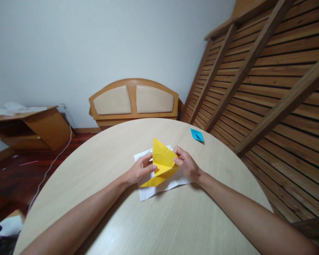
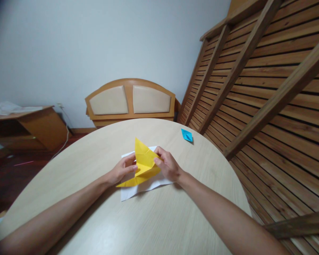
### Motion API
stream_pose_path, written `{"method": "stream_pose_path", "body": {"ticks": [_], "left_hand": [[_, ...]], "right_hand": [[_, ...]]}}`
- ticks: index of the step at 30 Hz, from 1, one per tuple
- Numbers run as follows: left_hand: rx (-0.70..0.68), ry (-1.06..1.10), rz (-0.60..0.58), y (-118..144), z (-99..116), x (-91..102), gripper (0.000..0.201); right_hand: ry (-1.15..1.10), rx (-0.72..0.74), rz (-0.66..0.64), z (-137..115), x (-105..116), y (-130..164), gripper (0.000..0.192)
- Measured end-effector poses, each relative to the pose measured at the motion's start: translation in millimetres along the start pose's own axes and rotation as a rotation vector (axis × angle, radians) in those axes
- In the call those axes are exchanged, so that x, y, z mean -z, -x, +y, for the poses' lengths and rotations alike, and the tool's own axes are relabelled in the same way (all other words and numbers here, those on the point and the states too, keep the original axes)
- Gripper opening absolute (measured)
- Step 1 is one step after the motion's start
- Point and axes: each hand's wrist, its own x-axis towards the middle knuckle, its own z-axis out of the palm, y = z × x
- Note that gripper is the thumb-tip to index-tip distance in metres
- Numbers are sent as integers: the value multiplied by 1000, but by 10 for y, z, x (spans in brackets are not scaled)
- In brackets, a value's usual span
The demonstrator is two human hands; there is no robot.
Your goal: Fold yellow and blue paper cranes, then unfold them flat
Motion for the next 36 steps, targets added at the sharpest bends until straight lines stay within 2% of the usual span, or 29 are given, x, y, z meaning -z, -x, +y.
{"method": "stream_pose_path", "body": {"ticks": [2,5,7,10,13,16,20,26,30,36], "left_hand": [[28,-17,-26,1,-3,-36,48],[67,-33,35,-4,-24,-61,41],[72,-60,125,-16,-34,-51,36],[18,-120,314,-38,-28,-11,38],[-37,-159,487,-58,-8,18,41],[-64,-146,566,-75,10,9,43],[-63,-137,552,-88,27,-26,47],[-20,-219,456,-73,48,-42,43],[-16,-230,440,-57,79,-64,38],[-51,-208,434,-45,52,-69,38]], "right_hand": [[50,9,67,26,-13,-20,25],[187,22,149,46,-25,-57,17],[313,78,223,40,-30,-75,11],[542,280,321,-2,-41,-76,13],[727,462,256,-64,-79,-49,19],[862,532,171,-107,-149,-27,31],[937,535,166,-99,-213,-43,28],[833,623,227,-65,-194,-57,28],[838,556,171,-86,-209,-36,25],[878,471,136,-91,-220,-52,37]]}}
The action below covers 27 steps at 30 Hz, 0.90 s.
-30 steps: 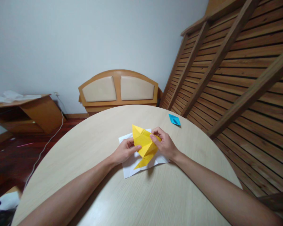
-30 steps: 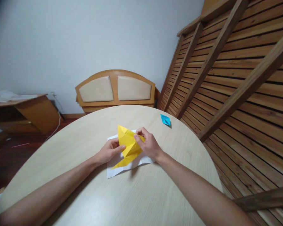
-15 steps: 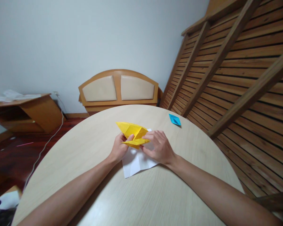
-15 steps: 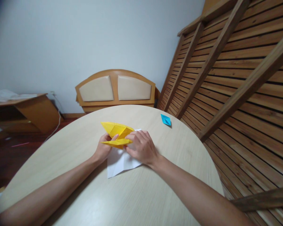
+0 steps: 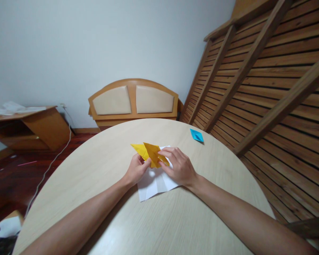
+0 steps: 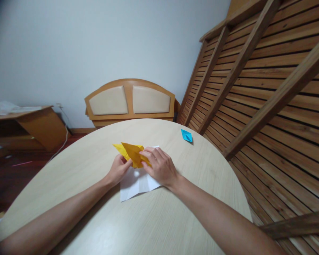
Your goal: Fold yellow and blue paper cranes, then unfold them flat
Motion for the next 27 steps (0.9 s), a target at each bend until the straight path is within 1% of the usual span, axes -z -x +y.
{"method": "stream_pose_path", "body": {"ticks": [3,6,10,12,14,17,20,24,27], "left_hand": [[16,5,-21,3,-39,8,39],[40,-25,-20,1,-49,14,36],[23,-32,-15,-13,-43,25,31],[26,-8,-14,-16,-55,39,33],[50,21,-13,-13,-75,56,38],[57,0,-18,0,-86,71,41],[25,-47,-26,17,-49,58,40],[22,-36,-13,33,27,17,44],[28,-27,18,26,54,9,45]], "right_hand": [[7,15,6,42,7,-5,39],[-21,35,35,89,22,3,36],[-122,76,41,137,62,19,36],[-189,120,23,153,95,21,36],[-244,133,9,168,129,16,34],[-274,118,-4,191,164,4,28],[-252,95,25,217,168,-2,23],[-203,43,20,232,164,-7,23],[-222,27,29,221,178,-20,22]]}}
